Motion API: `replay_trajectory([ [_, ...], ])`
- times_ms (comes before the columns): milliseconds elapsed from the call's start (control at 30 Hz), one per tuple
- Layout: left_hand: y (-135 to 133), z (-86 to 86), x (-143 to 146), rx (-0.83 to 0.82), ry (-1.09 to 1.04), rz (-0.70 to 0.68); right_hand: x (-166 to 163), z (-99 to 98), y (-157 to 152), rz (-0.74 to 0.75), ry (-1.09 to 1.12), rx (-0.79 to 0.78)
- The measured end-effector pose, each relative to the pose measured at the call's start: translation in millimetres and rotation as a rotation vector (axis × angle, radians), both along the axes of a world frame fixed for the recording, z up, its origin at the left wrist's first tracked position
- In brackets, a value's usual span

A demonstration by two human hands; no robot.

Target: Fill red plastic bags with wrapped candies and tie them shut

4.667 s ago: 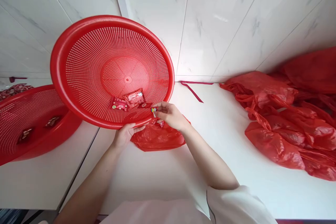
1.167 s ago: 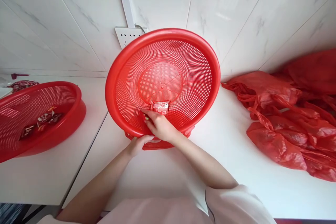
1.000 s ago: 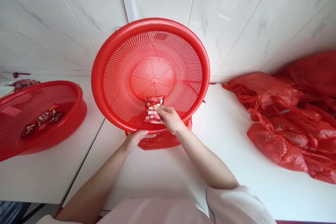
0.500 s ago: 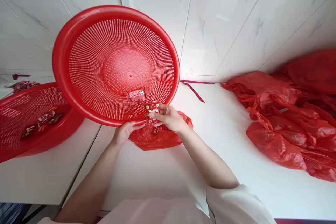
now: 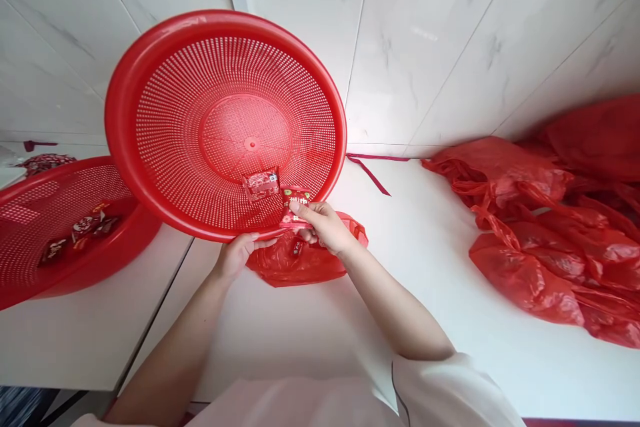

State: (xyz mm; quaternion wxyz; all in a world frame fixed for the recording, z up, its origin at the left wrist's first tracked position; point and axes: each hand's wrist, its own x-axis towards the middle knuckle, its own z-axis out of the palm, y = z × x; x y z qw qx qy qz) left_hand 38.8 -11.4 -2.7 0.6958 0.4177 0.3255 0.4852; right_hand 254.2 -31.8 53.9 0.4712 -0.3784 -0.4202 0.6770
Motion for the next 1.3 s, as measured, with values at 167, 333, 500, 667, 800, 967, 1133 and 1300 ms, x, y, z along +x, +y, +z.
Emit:
replay_trajectory([
  [167,-1,2.8,2,-0.004,0.015,0.016,0,6.6,-3,0.161,0.137,-0.098],
  [333,-1,4.4,2,-0.008,0.004,-0.008,4,1.6,-1,0.175,0.089,-0.101],
  [500,-2,2.8,2,0.0,0.002,-0.02,6,-1.0,-5,0.247,0.087,-0.08],
  [667,-2,2.4,3,0.013,0.022,-0.036,3,3.8,-7,0.229,0.25,-0.012],
  [800,-3,3.9,4,0.009,0.032,-0.046,-2,3.4,-7,0.17,0.067,0.072],
  [967,-4,4.3,6,-0.016,0.015,-0.1,-16,-3.1,-11,-0.146,-0.32,0.335],
  [1133,-7,-0.2,9,-0.02,0.006,-0.132,-19,-5.5,-10,-0.109,-0.197,0.266],
  [1300,-10,-3.0,12,-0.016,0.024,-0.117,-16,-1.2,-9,-0.068,-0.109,0.232],
])
